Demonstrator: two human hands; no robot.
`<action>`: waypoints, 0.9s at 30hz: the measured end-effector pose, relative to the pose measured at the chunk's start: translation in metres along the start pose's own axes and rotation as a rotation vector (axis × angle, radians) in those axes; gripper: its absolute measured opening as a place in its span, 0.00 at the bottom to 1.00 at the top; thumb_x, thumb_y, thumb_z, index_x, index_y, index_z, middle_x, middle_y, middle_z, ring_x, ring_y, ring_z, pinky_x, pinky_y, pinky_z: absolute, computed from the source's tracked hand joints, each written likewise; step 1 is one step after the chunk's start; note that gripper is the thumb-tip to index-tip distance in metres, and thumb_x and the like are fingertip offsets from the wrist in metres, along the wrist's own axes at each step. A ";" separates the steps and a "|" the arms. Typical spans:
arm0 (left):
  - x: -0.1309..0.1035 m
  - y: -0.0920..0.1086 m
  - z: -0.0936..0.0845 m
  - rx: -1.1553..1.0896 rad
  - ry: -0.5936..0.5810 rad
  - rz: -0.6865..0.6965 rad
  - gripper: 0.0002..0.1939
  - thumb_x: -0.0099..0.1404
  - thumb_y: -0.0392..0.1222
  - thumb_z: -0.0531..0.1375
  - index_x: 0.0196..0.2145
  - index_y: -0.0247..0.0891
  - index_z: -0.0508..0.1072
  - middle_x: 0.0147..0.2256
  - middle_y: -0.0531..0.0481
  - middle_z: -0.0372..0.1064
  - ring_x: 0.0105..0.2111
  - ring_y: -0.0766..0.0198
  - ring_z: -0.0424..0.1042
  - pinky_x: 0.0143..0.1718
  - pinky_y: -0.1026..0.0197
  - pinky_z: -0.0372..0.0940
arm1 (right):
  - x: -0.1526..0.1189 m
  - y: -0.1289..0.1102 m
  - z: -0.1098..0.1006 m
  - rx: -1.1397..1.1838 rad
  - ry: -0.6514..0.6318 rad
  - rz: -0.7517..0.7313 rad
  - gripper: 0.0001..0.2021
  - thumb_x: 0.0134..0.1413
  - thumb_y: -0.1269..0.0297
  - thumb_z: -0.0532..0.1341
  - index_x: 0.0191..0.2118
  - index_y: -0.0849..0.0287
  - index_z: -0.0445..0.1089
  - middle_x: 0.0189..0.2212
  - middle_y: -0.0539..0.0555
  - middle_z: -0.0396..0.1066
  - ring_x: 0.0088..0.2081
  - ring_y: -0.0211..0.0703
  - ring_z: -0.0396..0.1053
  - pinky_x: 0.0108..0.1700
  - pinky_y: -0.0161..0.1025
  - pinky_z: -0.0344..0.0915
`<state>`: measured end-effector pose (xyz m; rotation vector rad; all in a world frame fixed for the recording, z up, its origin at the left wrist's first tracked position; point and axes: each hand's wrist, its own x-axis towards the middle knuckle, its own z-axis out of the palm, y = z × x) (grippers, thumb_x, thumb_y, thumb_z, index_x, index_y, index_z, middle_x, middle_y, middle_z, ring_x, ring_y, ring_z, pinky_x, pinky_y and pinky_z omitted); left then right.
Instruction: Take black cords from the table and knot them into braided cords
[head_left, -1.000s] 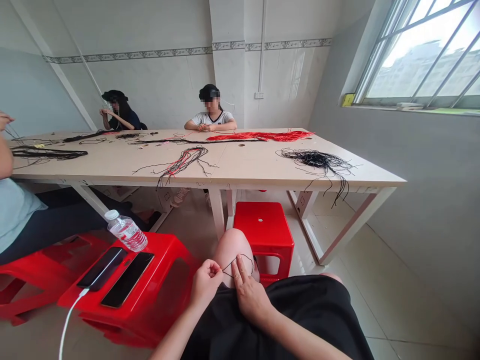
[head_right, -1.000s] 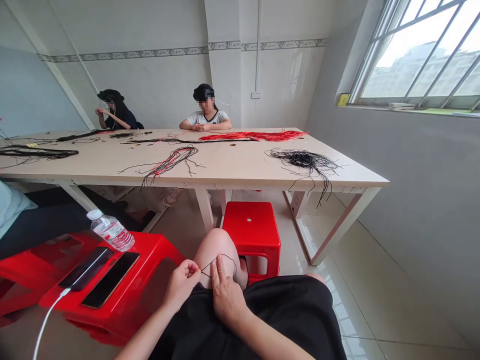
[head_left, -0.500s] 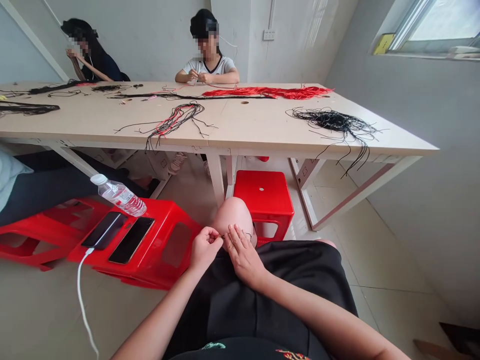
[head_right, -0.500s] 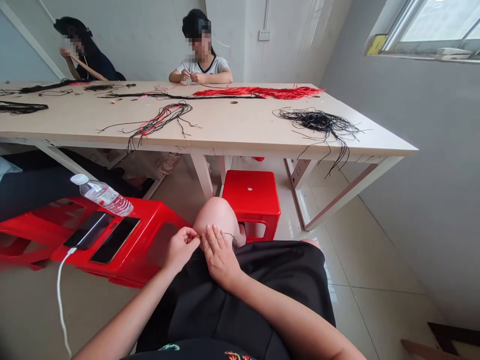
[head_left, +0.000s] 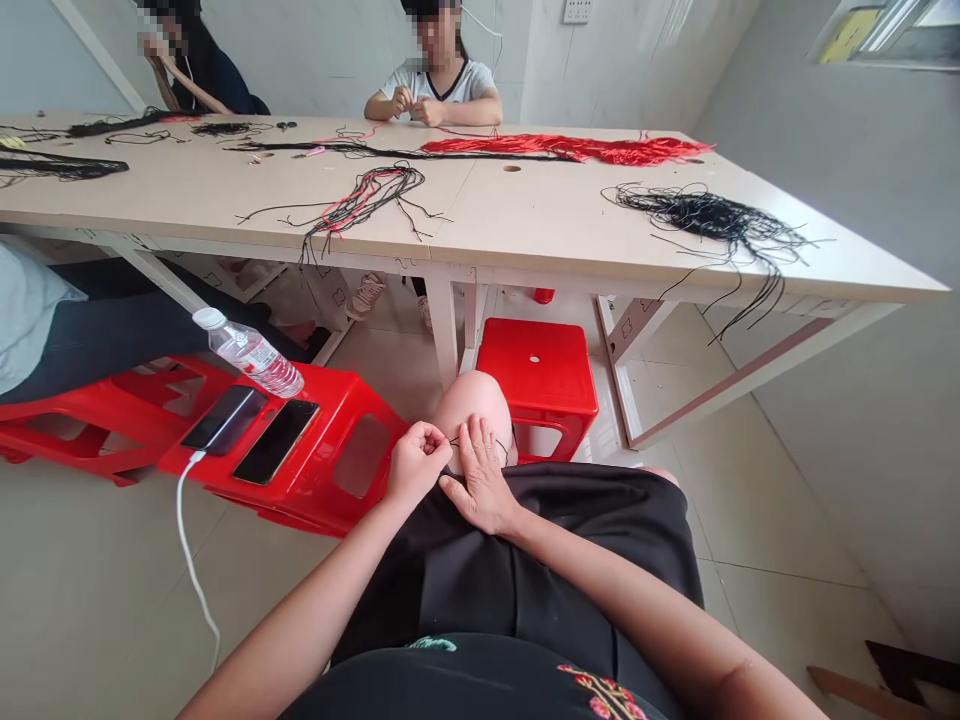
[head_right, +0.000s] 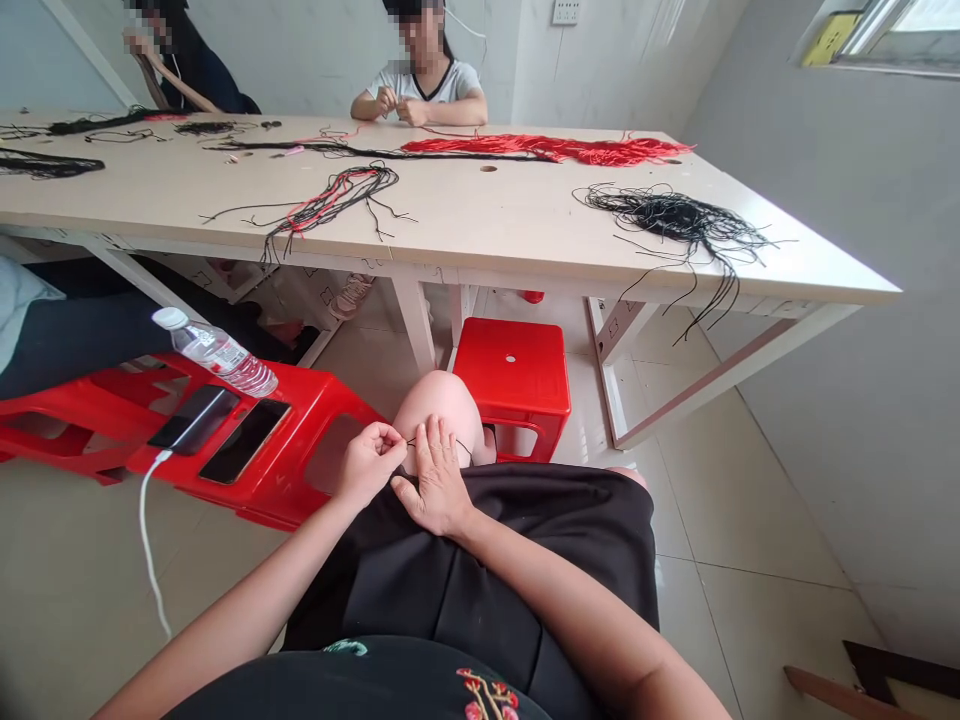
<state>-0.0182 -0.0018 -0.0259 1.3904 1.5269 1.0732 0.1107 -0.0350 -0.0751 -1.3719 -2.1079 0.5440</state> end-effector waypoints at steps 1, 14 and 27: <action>0.001 0.001 0.000 -0.005 0.001 0.001 0.05 0.48 0.38 0.60 0.24 0.38 0.67 0.22 0.55 0.65 0.23 0.68 0.64 0.26 0.66 0.61 | 0.002 -0.001 0.000 -0.014 0.010 0.011 0.41 0.58 0.56 0.53 0.66 0.66 0.25 0.65 0.63 0.17 0.65 0.54 0.17 0.64 0.60 0.35; 0.031 0.008 0.002 -0.090 0.005 -0.036 0.07 0.43 0.36 0.60 0.24 0.38 0.67 0.20 0.56 0.65 0.21 0.69 0.64 0.23 0.67 0.59 | 0.031 0.005 -0.005 -0.099 -0.016 0.131 0.33 0.64 0.50 0.41 0.66 0.66 0.33 0.66 0.63 0.27 0.66 0.54 0.22 0.63 0.63 0.34; 0.043 0.019 0.005 -0.167 0.022 -0.151 0.08 0.43 0.36 0.61 0.24 0.38 0.64 0.17 0.59 0.61 0.16 0.73 0.58 0.19 0.69 0.53 | 0.071 -0.001 -0.027 -0.127 0.069 0.337 0.24 0.65 0.54 0.38 0.65 0.44 0.38 0.68 0.49 0.30 0.67 0.58 0.26 0.58 0.71 0.35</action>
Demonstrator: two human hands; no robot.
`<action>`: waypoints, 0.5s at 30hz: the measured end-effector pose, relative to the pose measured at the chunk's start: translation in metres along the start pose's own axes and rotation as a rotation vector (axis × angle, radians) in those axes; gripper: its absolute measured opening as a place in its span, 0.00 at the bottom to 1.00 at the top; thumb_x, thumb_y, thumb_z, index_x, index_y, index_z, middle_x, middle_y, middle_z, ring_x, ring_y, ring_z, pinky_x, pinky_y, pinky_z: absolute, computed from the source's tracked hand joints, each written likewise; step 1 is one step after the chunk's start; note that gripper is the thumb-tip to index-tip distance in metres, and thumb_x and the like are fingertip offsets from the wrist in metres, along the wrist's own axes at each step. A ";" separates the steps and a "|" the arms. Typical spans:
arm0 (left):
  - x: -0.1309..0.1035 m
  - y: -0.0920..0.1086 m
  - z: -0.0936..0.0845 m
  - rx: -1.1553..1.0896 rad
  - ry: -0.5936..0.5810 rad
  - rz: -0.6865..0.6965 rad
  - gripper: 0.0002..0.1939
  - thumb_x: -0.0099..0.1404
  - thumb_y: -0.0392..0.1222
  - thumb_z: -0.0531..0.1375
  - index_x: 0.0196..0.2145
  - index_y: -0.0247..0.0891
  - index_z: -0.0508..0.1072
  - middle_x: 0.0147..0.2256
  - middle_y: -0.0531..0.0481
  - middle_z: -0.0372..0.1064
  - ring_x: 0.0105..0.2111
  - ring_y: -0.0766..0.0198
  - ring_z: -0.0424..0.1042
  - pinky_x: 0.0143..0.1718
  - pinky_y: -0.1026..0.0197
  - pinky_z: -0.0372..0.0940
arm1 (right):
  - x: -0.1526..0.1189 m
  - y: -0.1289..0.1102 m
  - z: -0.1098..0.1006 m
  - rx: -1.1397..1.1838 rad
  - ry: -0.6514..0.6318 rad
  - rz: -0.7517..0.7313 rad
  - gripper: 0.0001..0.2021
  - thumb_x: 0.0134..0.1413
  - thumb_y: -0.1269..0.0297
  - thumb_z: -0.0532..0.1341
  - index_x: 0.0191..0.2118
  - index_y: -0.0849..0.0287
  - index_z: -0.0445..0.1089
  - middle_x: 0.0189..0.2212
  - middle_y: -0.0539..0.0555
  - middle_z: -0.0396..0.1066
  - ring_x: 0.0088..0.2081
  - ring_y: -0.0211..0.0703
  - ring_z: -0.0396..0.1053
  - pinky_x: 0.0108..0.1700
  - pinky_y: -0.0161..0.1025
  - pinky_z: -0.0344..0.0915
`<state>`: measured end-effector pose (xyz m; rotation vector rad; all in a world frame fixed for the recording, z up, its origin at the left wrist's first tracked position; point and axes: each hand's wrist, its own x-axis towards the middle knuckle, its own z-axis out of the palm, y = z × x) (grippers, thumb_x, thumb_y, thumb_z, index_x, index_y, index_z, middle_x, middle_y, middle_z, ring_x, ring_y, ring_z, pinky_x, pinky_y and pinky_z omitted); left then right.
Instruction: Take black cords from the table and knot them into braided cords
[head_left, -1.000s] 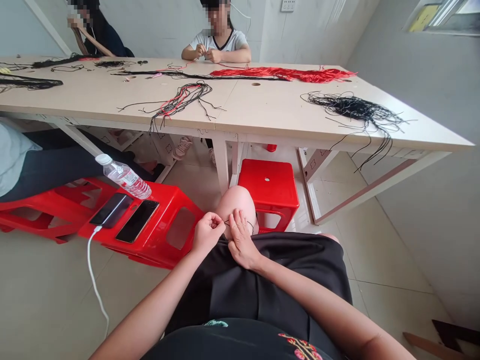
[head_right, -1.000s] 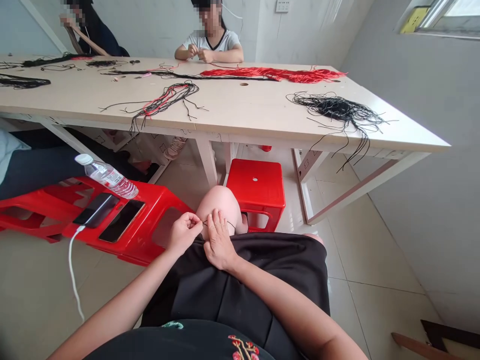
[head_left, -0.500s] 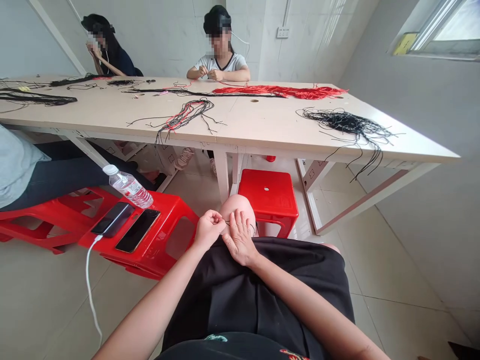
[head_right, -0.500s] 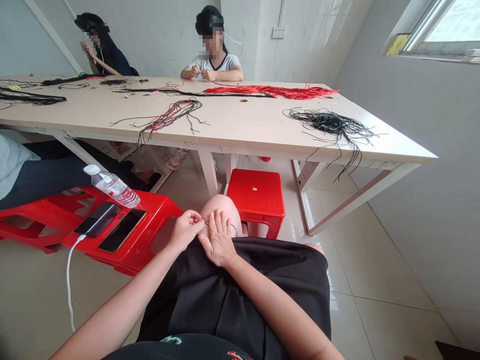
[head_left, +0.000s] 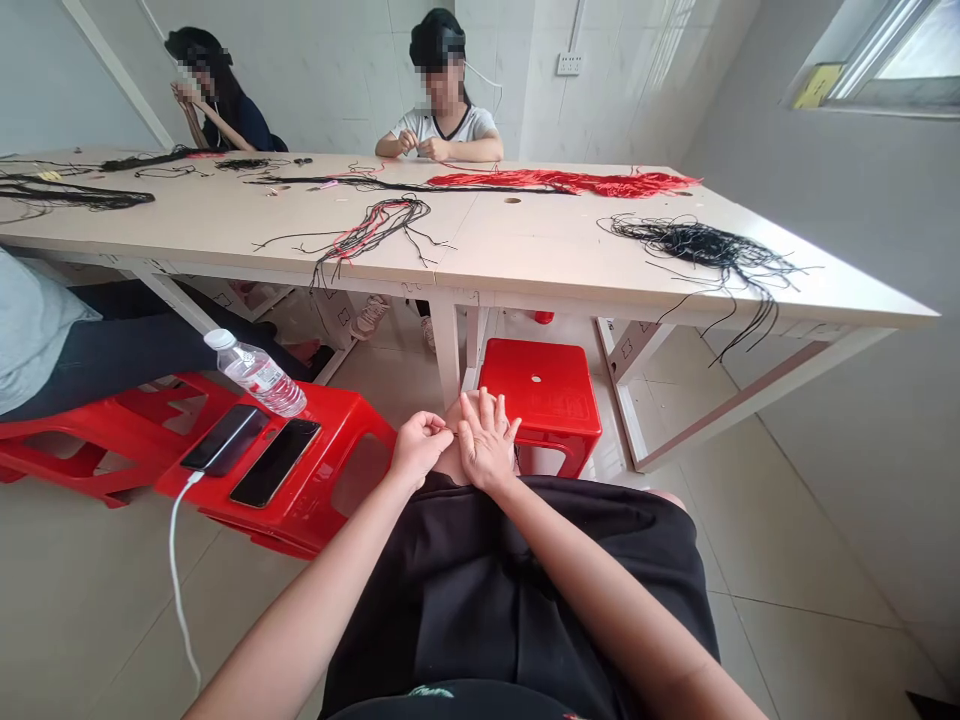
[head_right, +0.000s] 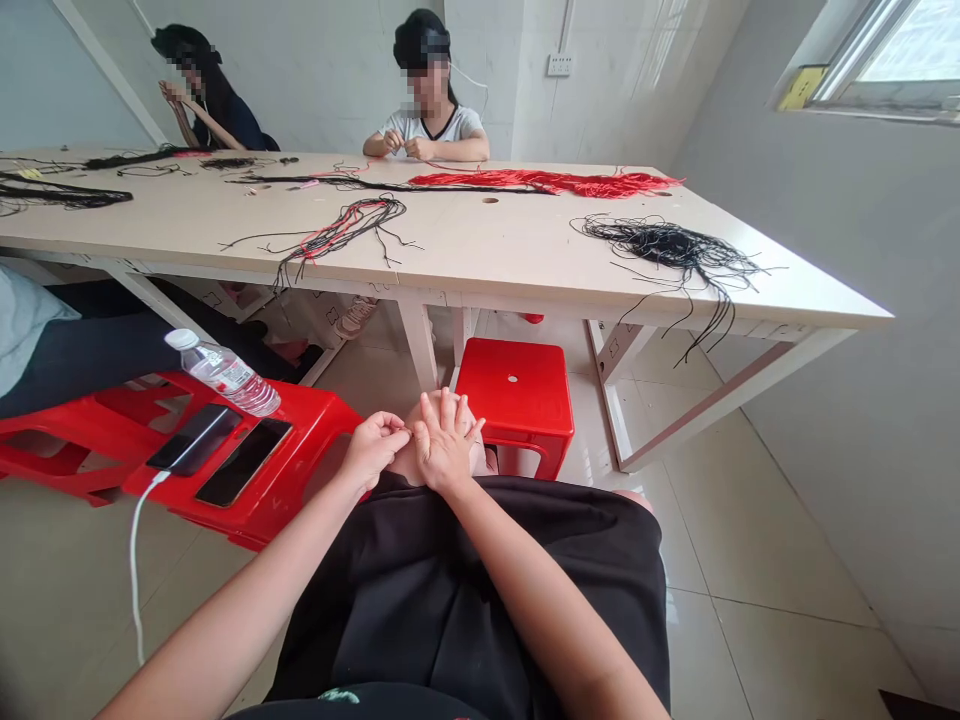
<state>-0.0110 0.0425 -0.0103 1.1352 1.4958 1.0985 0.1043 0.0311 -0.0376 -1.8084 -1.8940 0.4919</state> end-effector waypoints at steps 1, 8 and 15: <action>0.002 0.001 0.001 -0.006 0.004 -0.006 0.08 0.42 0.36 0.61 0.24 0.38 0.64 0.17 0.60 0.61 0.16 0.73 0.57 0.18 0.69 0.53 | 0.002 -0.002 -0.001 0.005 0.005 0.025 0.24 0.65 0.54 0.38 0.65 0.42 0.40 0.67 0.49 0.30 0.67 0.58 0.27 0.58 0.73 0.35; 0.008 0.004 0.005 -0.021 0.007 -0.062 0.10 0.42 0.34 0.61 0.24 0.38 0.64 0.17 0.60 0.60 0.15 0.75 0.55 0.16 0.70 0.50 | 0.013 0.000 -0.006 0.048 0.040 0.069 0.24 0.64 0.53 0.37 0.64 0.39 0.41 0.68 0.48 0.30 0.66 0.59 0.26 0.57 0.74 0.30; 0.014 0.008 0.006 -0.020 -0.003 -0.096 0.10 0.42 0.33 0.60 0.24 0.38 0.63 0.17 0.61 0.57 0.13 0.76 0.51 0.14 0.71 0.46 | 0.027 0.009 -0.004 -0.004 0.097 0.029 0.24 0.64 0.51 0.37 0.64 0.39 0.40 0.68 0.51 0.31 0.66 0.59 0.25 0.56 0.75 0.28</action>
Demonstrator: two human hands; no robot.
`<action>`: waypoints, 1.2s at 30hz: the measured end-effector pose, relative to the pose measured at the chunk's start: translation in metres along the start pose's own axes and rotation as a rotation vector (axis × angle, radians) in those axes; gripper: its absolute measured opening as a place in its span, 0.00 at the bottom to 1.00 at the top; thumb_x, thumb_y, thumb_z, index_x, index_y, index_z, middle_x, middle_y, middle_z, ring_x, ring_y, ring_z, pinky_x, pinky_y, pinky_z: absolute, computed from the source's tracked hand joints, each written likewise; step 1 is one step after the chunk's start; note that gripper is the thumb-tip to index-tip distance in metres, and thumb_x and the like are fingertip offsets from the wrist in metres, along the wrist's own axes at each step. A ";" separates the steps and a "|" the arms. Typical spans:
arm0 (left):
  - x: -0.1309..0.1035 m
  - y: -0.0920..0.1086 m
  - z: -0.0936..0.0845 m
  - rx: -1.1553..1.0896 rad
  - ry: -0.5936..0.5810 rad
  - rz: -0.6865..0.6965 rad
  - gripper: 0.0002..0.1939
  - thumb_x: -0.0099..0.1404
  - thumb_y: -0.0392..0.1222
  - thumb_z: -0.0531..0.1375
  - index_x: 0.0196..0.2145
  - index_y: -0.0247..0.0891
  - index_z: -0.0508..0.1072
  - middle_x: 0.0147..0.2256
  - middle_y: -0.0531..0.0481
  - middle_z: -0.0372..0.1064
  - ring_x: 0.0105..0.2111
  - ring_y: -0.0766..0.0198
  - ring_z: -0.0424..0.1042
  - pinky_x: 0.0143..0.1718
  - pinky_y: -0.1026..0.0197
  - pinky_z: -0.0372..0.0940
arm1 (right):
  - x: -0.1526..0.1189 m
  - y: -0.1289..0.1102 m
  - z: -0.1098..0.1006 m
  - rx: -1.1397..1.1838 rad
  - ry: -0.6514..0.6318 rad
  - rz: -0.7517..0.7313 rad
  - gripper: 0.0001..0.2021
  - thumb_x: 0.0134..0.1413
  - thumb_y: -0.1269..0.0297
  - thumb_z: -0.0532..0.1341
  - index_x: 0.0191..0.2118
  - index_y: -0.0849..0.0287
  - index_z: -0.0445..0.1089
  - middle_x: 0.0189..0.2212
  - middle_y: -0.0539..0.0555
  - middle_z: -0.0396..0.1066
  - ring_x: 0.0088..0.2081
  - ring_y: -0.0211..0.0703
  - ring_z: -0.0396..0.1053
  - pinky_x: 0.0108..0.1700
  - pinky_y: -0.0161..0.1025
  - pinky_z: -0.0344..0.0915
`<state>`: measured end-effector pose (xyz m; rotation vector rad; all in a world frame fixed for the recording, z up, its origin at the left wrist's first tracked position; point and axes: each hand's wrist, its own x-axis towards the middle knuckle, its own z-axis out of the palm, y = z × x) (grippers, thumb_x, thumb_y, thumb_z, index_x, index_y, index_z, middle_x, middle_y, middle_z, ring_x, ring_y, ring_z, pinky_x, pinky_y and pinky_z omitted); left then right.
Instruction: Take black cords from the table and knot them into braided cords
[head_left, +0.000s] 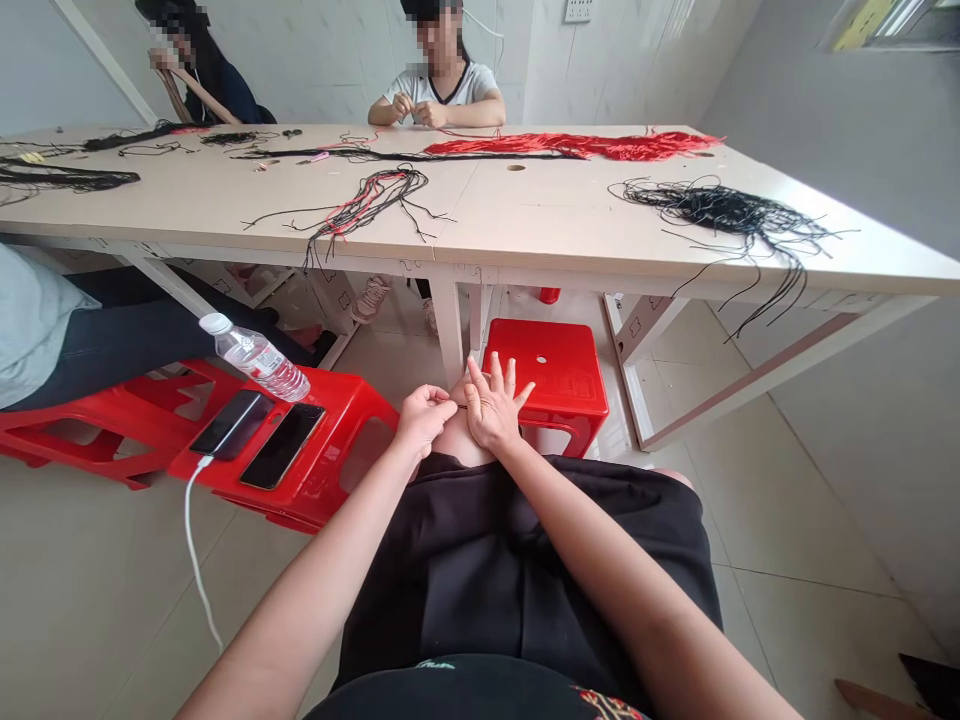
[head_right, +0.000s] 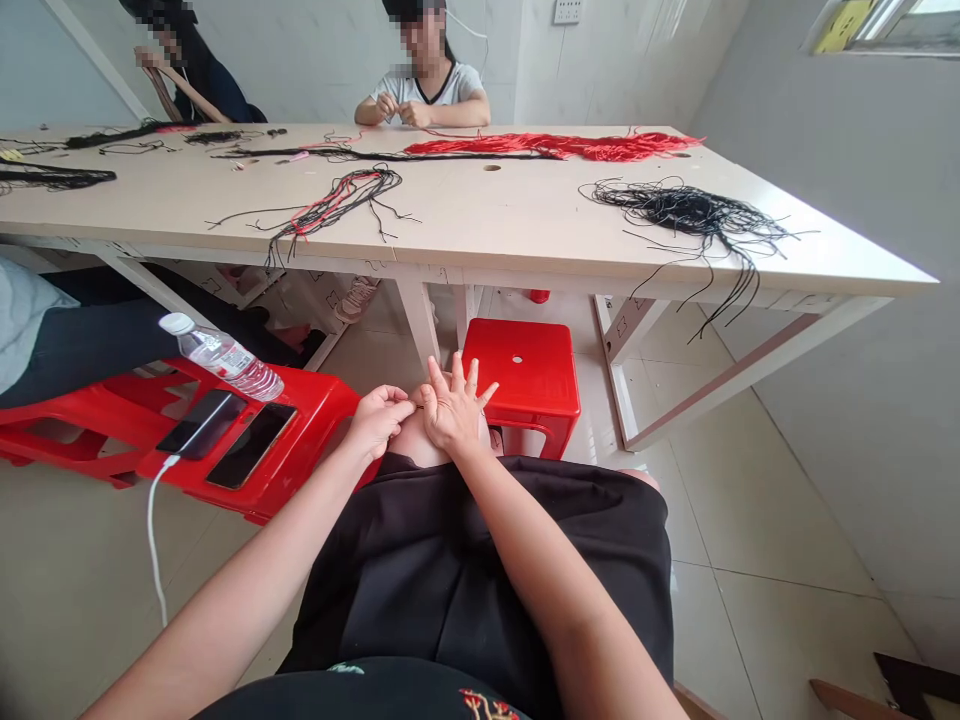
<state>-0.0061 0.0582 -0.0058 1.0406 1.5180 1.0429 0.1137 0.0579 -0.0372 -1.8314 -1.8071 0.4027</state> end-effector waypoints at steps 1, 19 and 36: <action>0.001 0.001 0.001 -0.002 -0.002 0.000 0.10 0.42 0.32 0.60 0.25 0.38 0.63 0.16 0.61 0.57 0.13 0.77 0.51 0.14 0.71 0.46 | 0.001 0.001 -0.001 -0.007 -0.003 -0.009 0.24 0.64 0.51 0.37 0.64 0.39 0.39 0.68 0.51 0.31 0.66 0.60 0.25 0.56 0.75 0.28; 0.018 0.002 0.006 -0.028 0.001 -0.034 0.11 0.42 0.32 0.61 0.24 0.39 0.63 0.16 0.62 0.54 0.13 0.76 0.51 0.12 0.71 0.43 | 0.036 0.005 -0.021 -0.026 -0.122 -0.007 0.30 0.60 0.42 0.33 0.63 0.44 0.49 0.66 0.53 0.40 0.67 0.58 0.28 0.57 0.73 0.26; 0.021 0.003 0.004 -0.051 0.009 -0.015 0.12 0.41 0.32 0.62 0.24 0.38 0.63 0.17 0.61 0.57 0.14 0.76 0.54 0.12 0.72 0.44 | 0.050 0.004 -0.016 0.118 -0.143 0.223 0.33 0.60 0.43 0.36 0.41 0.56 0.73 0.46 0.59 0.71 0.56 0.62 0.57 0.54 0.77 0.26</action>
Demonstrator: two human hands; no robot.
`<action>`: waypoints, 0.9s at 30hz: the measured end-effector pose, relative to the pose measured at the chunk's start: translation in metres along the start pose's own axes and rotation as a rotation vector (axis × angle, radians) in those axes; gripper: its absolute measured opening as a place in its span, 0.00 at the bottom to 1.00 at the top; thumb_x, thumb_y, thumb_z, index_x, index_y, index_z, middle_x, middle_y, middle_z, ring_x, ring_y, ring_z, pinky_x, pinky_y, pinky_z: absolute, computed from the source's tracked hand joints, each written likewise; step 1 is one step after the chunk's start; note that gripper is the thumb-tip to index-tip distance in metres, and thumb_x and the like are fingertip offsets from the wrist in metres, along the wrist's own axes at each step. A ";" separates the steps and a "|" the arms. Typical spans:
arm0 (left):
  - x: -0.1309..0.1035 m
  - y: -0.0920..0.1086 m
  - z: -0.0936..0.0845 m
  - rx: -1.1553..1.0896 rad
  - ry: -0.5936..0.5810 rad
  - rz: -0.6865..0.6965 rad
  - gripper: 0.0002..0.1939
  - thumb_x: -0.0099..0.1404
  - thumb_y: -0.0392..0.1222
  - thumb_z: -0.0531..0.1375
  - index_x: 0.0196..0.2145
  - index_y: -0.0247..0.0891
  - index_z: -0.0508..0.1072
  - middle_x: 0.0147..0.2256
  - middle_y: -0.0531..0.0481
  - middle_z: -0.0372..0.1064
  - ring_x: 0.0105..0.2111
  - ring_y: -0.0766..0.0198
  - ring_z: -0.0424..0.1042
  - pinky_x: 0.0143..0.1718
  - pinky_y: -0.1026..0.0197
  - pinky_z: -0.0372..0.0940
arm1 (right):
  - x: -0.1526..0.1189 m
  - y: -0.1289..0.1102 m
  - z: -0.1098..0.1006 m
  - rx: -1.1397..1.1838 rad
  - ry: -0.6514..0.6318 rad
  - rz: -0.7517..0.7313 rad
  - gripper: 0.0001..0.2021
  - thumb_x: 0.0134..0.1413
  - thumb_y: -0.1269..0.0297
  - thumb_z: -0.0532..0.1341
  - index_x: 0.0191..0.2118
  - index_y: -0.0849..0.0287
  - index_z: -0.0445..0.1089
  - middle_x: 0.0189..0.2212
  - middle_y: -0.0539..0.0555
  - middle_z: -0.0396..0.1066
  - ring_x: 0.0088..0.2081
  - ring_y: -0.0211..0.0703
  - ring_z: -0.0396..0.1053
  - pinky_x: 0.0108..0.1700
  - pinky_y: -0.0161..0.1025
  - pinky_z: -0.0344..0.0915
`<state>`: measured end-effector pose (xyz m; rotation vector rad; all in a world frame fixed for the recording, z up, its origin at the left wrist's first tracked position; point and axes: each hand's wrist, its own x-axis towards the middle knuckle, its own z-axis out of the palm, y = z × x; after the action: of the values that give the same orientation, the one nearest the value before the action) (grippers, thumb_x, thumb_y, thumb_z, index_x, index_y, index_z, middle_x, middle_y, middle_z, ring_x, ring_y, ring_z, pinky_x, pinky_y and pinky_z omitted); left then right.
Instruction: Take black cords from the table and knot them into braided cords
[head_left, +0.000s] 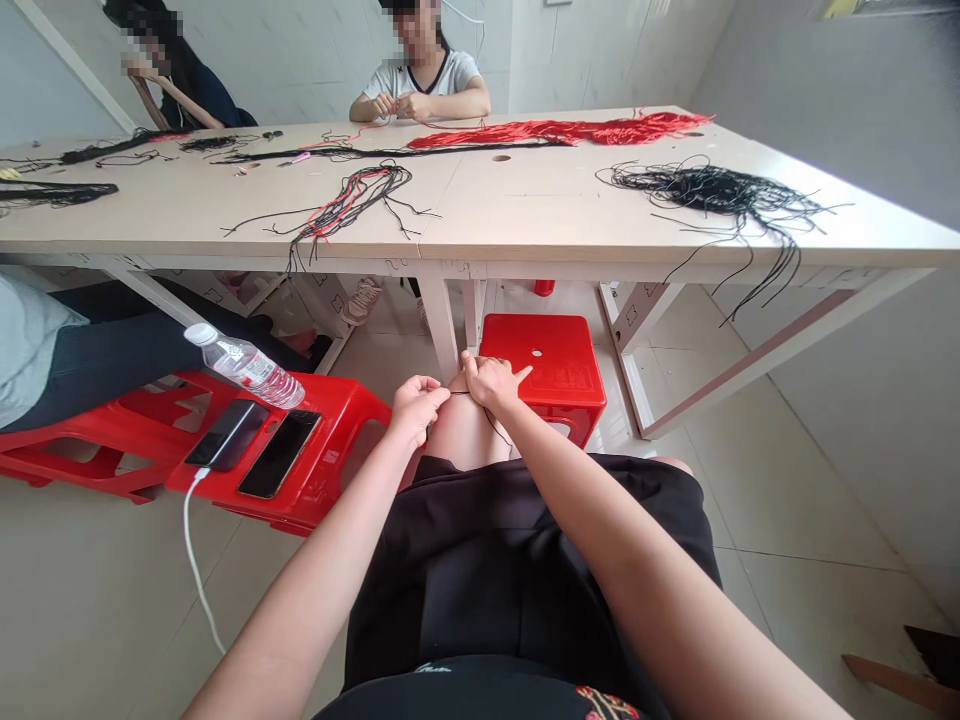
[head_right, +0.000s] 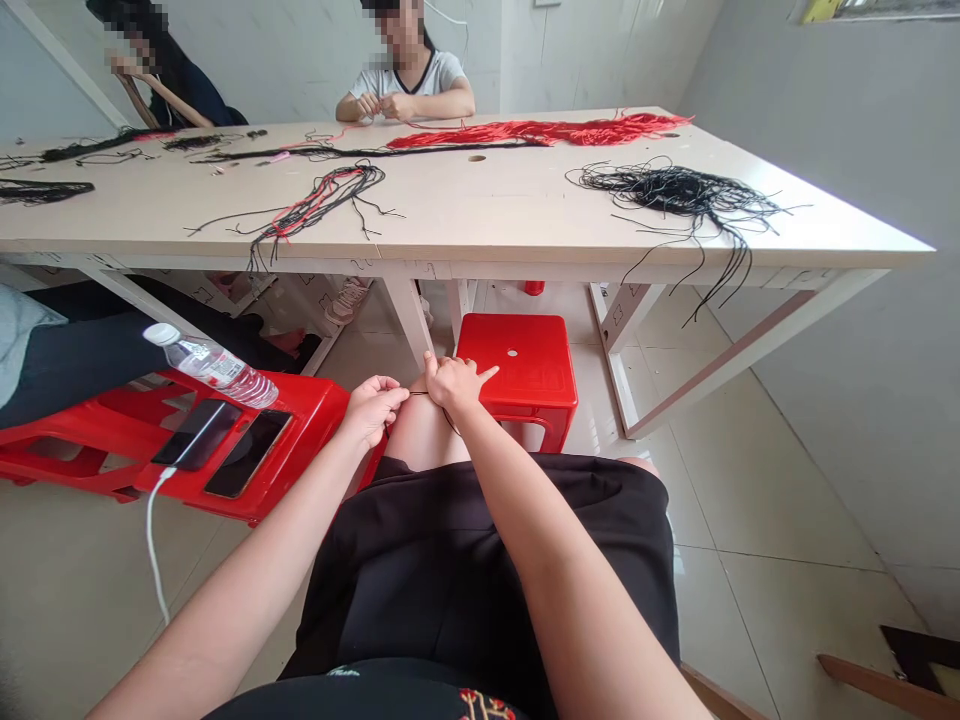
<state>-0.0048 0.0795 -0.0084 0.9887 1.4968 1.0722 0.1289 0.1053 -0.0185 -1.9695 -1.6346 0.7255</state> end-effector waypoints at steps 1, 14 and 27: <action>0.000 0.000 0.000 -0.001 -0.001 0.001 0.12 0.41 0.32 0.62 0.24 0.38 0.63 0.17 0.61 0.57 0.14 0.76 0.54 0.12 0.72 0.44 | 0.000 0.000 0.000 0.000 -0.001 0.005 0.33 0.60 0.42 0.36 0.40 0.57 0.74 0.44 0.60 0.72 0.54 0.61 0.59 0.54 0.77 0.26; 0.001 -0.001 0.002 0.002 0.003 0.004 0.12 0.41 0.33 0.62 0.24 0.39 0.63 0.16 0.61 0.56 0.13 0.76 0.52 0.12 0.71 0.44 | 0.001 0.001 -0.001 -0.009 0.003 0.007 0.34 0.60 0.43 0.36 0.34 0.60 0.74 0.39 0.60 0.74 0.49 0.58 0.66 0.55 0.73 0.24; 0.004 -0.004 -0.002 -0.043 -0.043 -0.001 0.13 0.41 0.33 0.64 0.25 0.39 0.64 0.17 0.60 0.59 0.15 0.75 0.57 0.12 0.72 0.46 | 0.005 0.003 0.002 0.008 0.001 0.043 0.32 0.61 0.44 0.38 0.35 0.60 0.74 0.40 0.61 0.74 0.49 0.58 0.66 0.56 0.73 0.24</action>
<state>-0.0076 0.0824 -0.0130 0.9757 1.4340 1.0718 0.1307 0.1098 -0.0227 -2.0043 -1.5911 0.7452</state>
